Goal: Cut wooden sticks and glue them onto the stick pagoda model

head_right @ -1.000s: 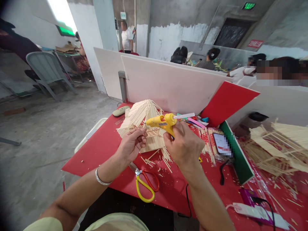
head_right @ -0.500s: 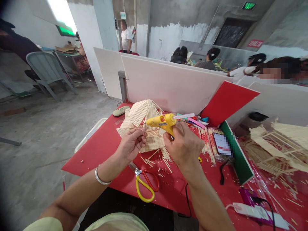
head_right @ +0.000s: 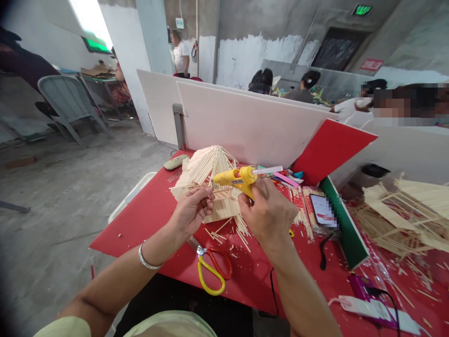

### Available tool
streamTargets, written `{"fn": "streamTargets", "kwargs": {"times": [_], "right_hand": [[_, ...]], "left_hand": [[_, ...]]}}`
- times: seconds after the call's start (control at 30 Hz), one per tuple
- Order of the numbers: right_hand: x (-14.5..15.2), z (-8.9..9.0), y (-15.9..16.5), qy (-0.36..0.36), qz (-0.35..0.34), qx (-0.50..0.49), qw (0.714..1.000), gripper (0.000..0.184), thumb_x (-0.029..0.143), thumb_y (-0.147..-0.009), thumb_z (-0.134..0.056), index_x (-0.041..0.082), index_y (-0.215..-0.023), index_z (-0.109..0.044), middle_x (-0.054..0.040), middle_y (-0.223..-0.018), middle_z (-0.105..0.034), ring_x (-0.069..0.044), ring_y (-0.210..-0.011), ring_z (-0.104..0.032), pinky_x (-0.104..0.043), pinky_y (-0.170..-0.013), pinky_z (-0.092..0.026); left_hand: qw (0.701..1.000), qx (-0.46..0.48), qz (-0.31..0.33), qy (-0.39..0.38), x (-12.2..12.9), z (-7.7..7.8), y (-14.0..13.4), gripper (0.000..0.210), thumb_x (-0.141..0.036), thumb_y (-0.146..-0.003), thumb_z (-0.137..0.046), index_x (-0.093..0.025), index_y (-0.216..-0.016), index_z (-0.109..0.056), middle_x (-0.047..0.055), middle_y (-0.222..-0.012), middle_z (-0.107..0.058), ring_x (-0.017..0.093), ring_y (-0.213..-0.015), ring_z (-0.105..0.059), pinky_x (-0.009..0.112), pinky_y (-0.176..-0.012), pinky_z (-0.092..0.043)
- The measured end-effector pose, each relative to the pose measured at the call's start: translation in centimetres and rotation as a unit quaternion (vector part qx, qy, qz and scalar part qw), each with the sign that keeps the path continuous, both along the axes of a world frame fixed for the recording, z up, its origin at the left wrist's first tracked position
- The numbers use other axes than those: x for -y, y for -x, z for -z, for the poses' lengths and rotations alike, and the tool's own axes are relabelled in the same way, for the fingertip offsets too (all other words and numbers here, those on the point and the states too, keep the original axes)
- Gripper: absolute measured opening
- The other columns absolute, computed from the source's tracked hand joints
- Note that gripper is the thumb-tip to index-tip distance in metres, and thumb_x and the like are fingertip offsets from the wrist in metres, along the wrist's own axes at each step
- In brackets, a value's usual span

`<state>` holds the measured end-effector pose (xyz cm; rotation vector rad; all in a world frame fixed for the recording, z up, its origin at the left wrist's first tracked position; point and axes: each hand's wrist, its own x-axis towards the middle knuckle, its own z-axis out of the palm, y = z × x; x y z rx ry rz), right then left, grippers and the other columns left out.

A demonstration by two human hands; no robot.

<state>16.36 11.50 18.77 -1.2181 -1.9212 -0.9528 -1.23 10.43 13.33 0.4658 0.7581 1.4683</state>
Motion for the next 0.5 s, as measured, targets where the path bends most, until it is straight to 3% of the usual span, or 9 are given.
{"fn": "streamTargets", "kwargs": {"times": [0.5], "right_hand": [[0.19, 0.02, -0.16, -0.012, -0.005, -0.003, 1.0, 0.009, 0.026, -0.079, -0.058, 0.017, -0.08, -0.059, -0.0003, -0.08, -0.066, -0.01, -0.062, -0.052, -0.027, -0.049, -0.02]], "left_hand": [[1.0, 0.012, 0.007, 0.002, 0.11, -0.06, 0.02, 0.021, -0.022, -0.069, -0.076, -0.011, -0.08, -0.063, 0.0, -0.066, -0.06, 0.006, -0.048, -0.054, 0.019, -0.042, -0.042]]}}
